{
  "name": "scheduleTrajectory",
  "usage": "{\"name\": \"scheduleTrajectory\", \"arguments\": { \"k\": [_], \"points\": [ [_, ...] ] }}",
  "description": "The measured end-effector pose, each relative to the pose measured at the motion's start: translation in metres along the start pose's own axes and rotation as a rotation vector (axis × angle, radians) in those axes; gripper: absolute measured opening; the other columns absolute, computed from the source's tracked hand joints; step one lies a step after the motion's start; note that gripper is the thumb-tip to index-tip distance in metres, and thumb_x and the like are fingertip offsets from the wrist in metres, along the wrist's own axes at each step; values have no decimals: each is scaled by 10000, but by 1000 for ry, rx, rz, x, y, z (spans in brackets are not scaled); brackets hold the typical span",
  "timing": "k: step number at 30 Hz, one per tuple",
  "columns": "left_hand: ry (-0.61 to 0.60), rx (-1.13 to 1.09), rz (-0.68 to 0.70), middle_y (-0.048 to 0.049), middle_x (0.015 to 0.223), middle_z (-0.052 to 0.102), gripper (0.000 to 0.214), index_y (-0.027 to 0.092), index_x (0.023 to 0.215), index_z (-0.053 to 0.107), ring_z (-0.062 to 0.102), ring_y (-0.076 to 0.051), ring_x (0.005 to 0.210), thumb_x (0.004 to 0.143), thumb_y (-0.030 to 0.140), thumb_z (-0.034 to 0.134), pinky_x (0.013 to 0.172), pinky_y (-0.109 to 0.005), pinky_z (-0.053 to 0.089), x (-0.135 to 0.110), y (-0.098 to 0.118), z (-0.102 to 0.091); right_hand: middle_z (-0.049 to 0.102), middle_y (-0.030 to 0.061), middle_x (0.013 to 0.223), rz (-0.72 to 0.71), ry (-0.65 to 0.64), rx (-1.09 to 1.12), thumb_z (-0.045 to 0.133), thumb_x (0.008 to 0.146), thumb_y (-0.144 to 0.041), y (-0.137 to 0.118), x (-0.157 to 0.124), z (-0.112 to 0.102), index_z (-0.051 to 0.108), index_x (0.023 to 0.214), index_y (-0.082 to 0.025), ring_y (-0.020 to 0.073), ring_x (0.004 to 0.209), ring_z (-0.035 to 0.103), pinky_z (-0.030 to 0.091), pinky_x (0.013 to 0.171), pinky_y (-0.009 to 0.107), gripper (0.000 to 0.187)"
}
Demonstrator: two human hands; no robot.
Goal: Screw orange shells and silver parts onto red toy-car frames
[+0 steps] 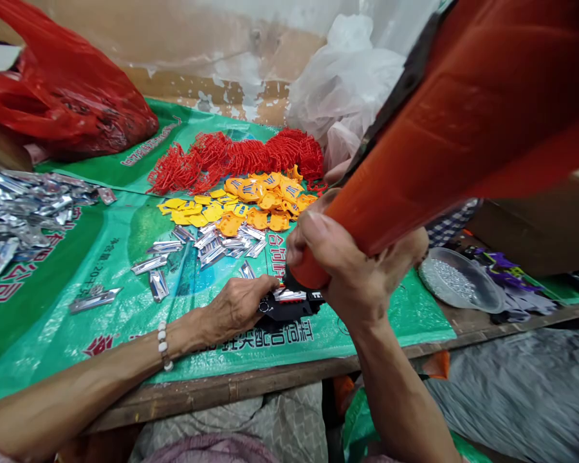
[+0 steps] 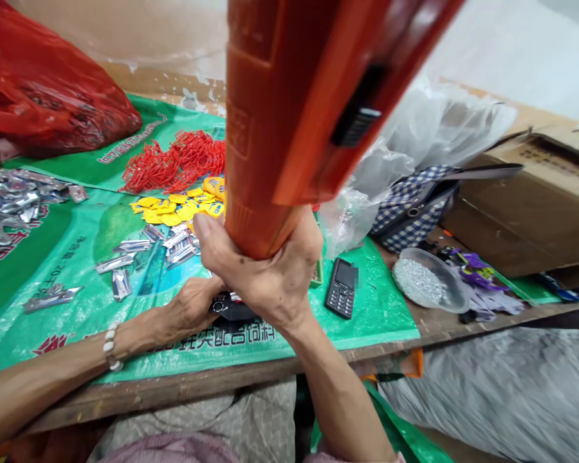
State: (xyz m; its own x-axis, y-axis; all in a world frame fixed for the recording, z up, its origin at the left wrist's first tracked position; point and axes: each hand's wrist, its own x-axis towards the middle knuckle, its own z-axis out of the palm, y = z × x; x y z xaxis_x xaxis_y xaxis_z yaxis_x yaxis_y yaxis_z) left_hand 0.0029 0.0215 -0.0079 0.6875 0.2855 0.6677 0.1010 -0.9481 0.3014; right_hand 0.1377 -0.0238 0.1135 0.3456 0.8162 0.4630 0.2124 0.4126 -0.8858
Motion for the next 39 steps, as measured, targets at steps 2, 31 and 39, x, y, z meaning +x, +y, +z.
{"name": "scheduleTrajectory", "arguments": {
  "k": [2, 31, 39],
  "points": [
    [2, 1, -13, 8, 743, 653, 180, 179, 1048, 480, 662, -146, 613, 915, 84, 406, 554, -220, 513, -1, 1, 0, 509, -52, 663, -35, 126, -1, 778, 675, -542, -3, 4, 2, 494, 802, -257, 126, 506, 522, 457, 475, 297, 421],
    [-334, -330, -153, -170, 1495, 421, 1142, 299, 1559, 66, 460, -346, 1346, 729, 466, 832, 1090, -530, 437, 7, 8, -33, 662, 17, 1175, 226, 146, 363, 912, 570, -204, 75, -88, -71, 582, 1296, -349, 166, 1073, 667, 560, 928, 269, 810],
    [-140, -616, -387, -110, 1233, 603, 1074, 315, 1533, 134, 622, -284, 1152, 727, 272, 842, 930, -434, 565, 13, 29, -16, 604, 65, 1318, 258, 25, 273, 907, 593, -303, 88, -107, -80, 416, 1438, -359, 223, 1203, 607, 529, 1006, 364, 979]
  ]
}}
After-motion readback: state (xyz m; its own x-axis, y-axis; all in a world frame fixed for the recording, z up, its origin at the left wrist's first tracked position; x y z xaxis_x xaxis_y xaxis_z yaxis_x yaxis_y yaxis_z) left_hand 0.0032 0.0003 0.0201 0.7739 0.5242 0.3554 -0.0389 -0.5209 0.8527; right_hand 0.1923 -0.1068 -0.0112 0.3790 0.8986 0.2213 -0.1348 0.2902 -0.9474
